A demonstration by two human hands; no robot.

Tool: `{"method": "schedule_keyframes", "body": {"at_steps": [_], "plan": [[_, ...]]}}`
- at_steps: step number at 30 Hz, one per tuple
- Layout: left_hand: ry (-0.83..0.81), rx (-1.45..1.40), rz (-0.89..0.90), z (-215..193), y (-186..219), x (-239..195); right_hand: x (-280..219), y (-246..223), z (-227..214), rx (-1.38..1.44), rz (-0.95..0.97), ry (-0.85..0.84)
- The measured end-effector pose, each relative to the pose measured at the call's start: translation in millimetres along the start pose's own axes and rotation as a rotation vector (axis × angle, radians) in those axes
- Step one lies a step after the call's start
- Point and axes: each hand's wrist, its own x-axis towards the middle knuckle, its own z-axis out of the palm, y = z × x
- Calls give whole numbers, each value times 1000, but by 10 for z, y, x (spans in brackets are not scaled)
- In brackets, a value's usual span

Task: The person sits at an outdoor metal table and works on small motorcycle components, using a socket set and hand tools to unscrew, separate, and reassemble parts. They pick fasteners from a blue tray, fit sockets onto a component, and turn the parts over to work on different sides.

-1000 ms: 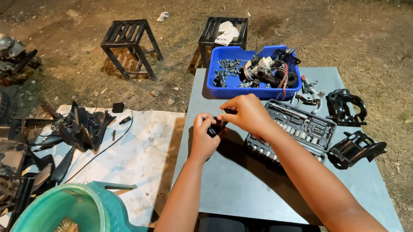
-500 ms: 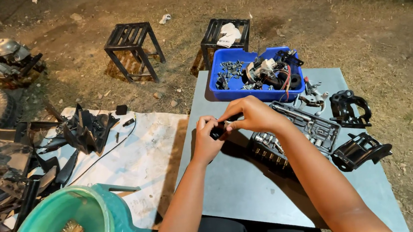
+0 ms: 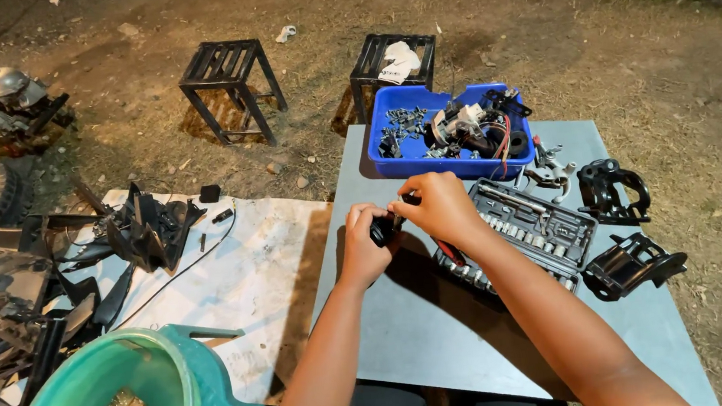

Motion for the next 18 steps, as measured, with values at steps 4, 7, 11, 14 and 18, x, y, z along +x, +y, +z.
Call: {"method": "schedule_keyframes", "body": {"at_steps": [4,7,11,14,18], "plan": [[-3,-30,11,-8,29,-11,1,-42,-40,-23,14,-22],[5,6,41,14,-24,-12,30,-93,-182,52,-111,-81],[11,-39,15,30,-69,-25,64,-124,-389,138,-244,-343],[10,-66,31,14,-25,-2,88,-58,-423,215,-375,-377],[15,-104,2,11,-45,-8,69,-70,-409,251,-400,-381]]}}
